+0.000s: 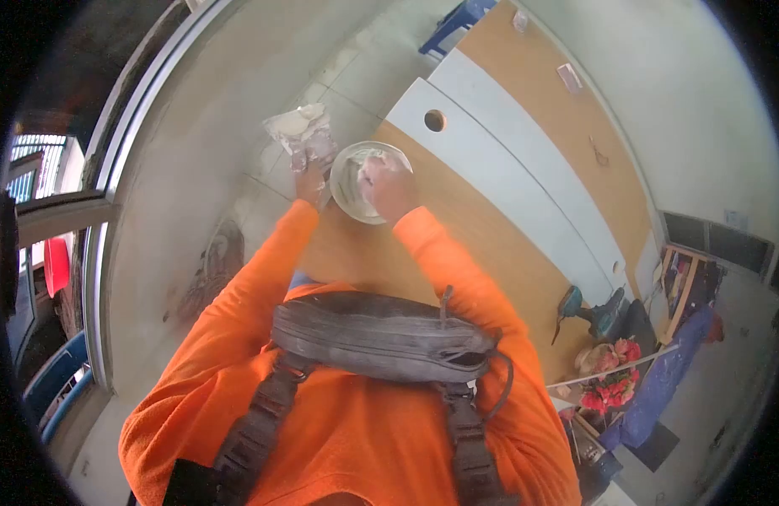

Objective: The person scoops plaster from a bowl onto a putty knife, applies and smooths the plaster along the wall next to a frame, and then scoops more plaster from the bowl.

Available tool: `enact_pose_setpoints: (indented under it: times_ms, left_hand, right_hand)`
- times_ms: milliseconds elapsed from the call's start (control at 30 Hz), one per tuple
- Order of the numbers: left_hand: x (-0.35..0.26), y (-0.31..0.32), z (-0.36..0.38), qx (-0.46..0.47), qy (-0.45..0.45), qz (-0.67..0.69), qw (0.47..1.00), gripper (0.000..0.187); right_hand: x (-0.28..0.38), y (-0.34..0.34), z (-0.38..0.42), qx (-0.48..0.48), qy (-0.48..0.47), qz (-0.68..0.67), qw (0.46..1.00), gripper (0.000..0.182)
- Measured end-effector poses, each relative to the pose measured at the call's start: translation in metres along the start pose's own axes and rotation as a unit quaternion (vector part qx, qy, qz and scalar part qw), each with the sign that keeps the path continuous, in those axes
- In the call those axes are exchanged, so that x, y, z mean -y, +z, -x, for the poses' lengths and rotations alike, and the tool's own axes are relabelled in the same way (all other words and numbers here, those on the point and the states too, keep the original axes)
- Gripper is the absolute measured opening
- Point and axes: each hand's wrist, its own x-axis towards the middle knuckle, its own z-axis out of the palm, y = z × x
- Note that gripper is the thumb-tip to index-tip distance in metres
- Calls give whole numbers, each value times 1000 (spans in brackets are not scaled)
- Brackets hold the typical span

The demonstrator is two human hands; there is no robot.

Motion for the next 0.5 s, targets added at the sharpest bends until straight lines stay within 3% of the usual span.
enact_pose_setpoints:
  times_ms: [67,100,167,233,267,367,400,500]
  left_hand:
    - [3,13,-2,4,15,47,999,45]
    - [5,14,-4,6,5,45,999,45]
    - [4,17,-8,-3,76,-98,992,42]
    - [-6,25,-6,-13,66,-125,990,41]
    - [-7,26,-4,-28,62,-150,986,40]
    - [15,17,-20,-2,91,-69,993,41]
    - [14,13,-23,5,95,-129,987,43]
    - [9,16,-13,19,94,-114,989,47]
  right_hand:
    - [10,6,4,-1,-19,9,1000,16]
    - [16,6,6,10,-18,0,1000,16]
    - [29,0,5,20,-8,-7,1000,17]
    - [38,-7,2,61,-122,29,990,17]
    - [41,-1,7,62,-114,28,991,17]
    - [44,1,27,75,-127,-11,989,16]
    - [42,-8,34,104,-158,-13,982,15]
    - [23,-29,49,149,-188,-15,971,15]
